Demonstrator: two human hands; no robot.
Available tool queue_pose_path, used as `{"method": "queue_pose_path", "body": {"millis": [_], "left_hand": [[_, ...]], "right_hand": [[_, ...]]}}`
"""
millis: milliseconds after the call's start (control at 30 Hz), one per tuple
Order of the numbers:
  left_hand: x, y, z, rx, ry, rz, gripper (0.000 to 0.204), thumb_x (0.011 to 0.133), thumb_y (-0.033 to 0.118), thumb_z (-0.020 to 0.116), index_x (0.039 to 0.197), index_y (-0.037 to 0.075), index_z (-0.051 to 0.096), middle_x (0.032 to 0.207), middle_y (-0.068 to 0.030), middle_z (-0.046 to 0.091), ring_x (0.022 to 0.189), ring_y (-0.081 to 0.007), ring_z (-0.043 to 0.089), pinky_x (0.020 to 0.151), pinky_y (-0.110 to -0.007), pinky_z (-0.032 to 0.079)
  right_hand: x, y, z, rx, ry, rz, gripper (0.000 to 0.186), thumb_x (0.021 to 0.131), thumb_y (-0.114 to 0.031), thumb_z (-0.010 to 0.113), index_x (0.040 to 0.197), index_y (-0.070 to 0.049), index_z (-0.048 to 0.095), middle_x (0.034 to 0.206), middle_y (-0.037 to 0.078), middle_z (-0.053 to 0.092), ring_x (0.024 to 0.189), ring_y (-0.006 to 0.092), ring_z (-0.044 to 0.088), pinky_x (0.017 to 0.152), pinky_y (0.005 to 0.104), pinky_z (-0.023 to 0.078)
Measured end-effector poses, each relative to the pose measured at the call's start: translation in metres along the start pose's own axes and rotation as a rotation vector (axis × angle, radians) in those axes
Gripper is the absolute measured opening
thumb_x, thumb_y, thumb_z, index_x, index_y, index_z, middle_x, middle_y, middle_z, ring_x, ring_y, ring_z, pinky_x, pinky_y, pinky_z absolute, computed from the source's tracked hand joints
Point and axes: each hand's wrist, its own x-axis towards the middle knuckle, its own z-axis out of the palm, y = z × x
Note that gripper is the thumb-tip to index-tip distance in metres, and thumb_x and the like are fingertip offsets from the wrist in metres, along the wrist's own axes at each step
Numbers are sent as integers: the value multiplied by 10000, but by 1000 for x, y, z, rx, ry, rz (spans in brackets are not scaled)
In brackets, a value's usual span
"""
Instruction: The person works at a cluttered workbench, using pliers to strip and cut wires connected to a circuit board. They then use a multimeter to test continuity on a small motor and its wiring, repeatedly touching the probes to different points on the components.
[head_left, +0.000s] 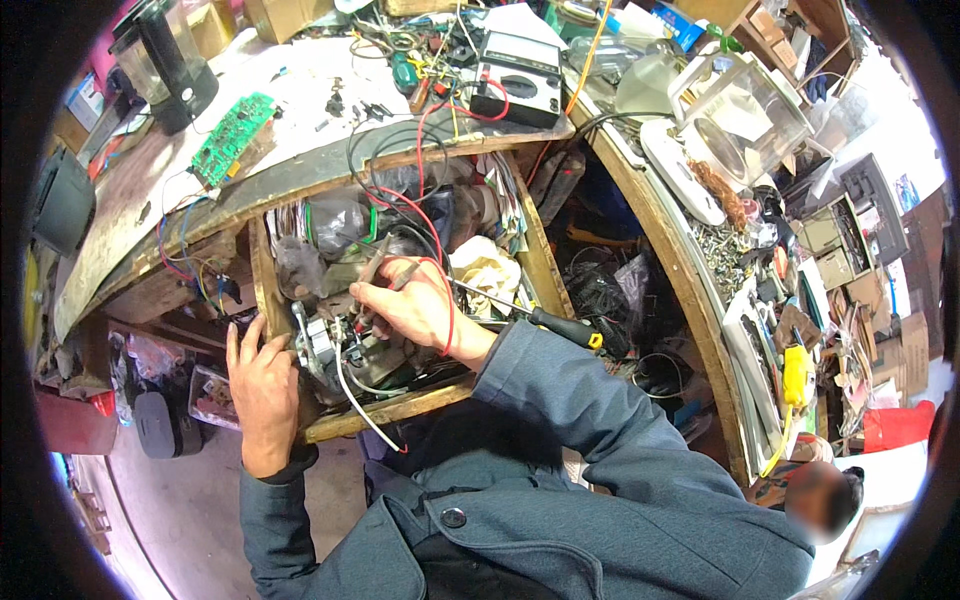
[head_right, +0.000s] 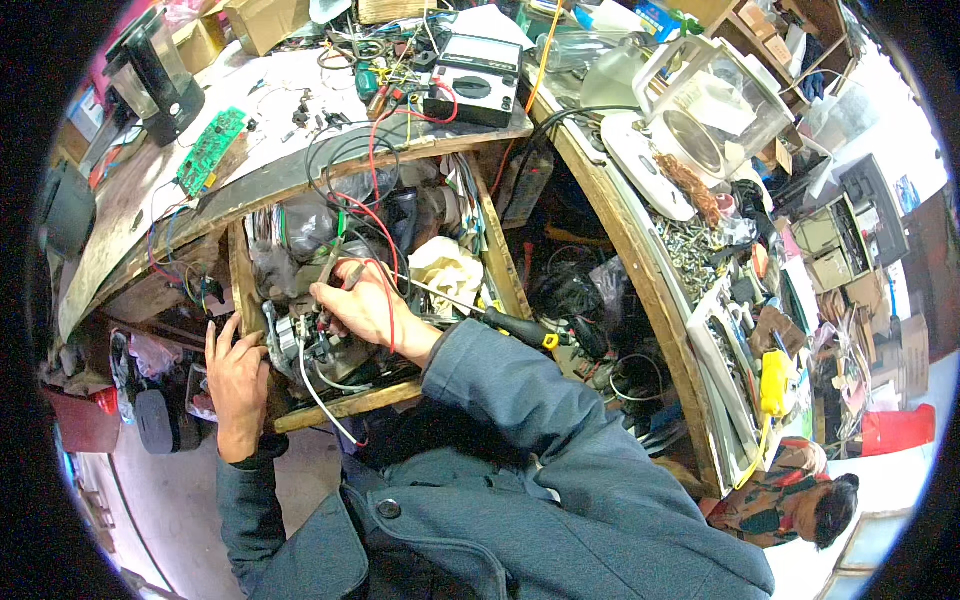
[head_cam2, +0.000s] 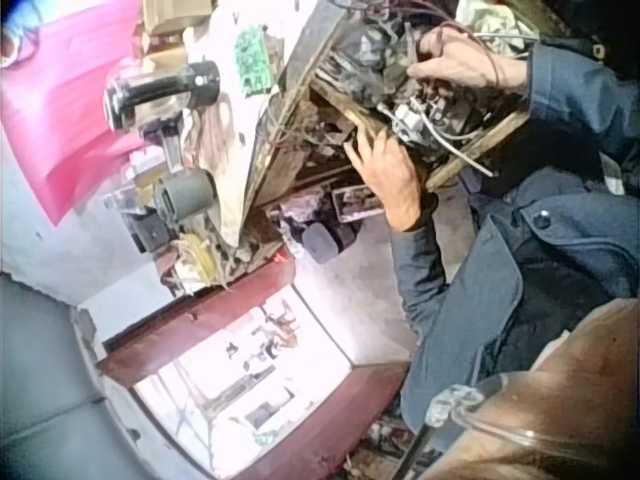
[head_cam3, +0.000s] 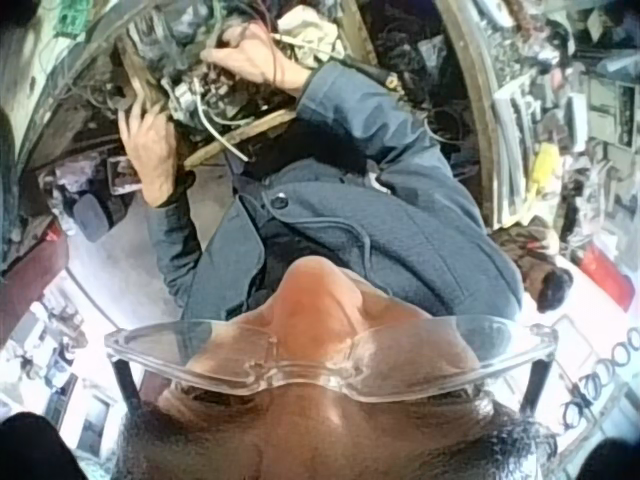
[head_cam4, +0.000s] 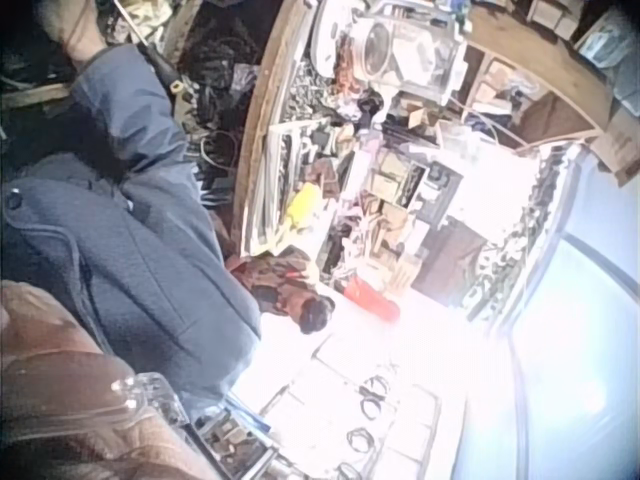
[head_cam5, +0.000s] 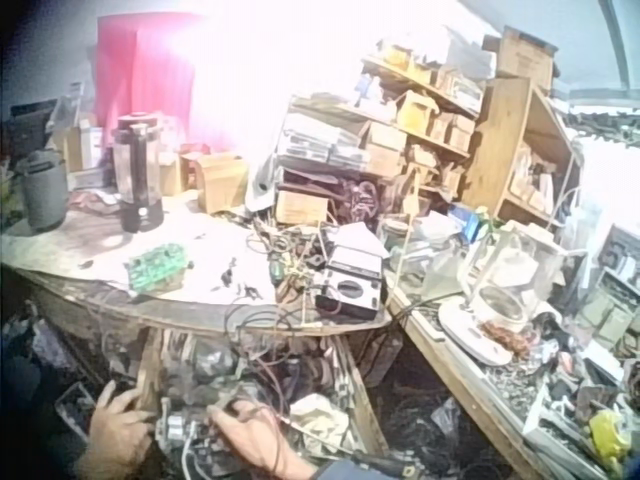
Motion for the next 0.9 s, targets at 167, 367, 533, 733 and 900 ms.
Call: {"method": "queue_pose_path", "body": {"millis": [167, 367, 533, 733, 900], "left_hand": [[-2, 1, 2, 19, 6, 47, 161, 812, 43, 663, 952, -13, 719, 1173, -147, 717, 1377, -404, 532, 1230, -642, 300], [-1, 3, -2, 2, -32, 11, 151, 841, 41, 634, 953, -16, 717, 1185, -148, 715, 1385, -399, 527, 1231, -631, 303], [-1, 2, 0, 14, -24, 12, 143, 836, 38, 631, 935, -15, 720, 1170, -136, 720, 1371, -388, 543, 1225, -623, 322], [1, 2, 0, 8, 0, 15, 160, 866, 76, 617, 935, -7, 736, 1127, -141, 728, 1354, -391, 558, 1214, -626, 334], [-1, 0, 2, 9, 39, 16, 151, 827, 73, 656, 932, 0, 736, 1110, -132, 730, 1344, -381, 569, 1216, -622, 338]], "right_hand": [[-1, -3, 0, -13, -8, 0, 315, 972, -235, 687, 1067, 62, 729, 768, 86, 727, 586, 130, 676, 545, 311, 540], [-3, -9, -1, -53, -30, 14, 324, 975, -227, 644, 1105, 62, 712, 798, 72, 692, 593, 122, 629, 547, 338, 521], [-2, -9, -1, -95, -35, 14, 331, 973, -233, 648, 1107, 63, 711, 809, 83, 693, 612, 127, 631, 562, 343, 523], [-1, -4, -3, -108, -32, 18, 355, 971, -264, 647, 1112, 56, 711, 859, 112, 692, 639, 157, 636, 590, 366, 531], [2, 0, 1, -104, 16, -54, 309, 965, -260, 693, 1014, 42, 738, 733, 81, 714, 589, 142, 673, 548, 330, 534]]}}
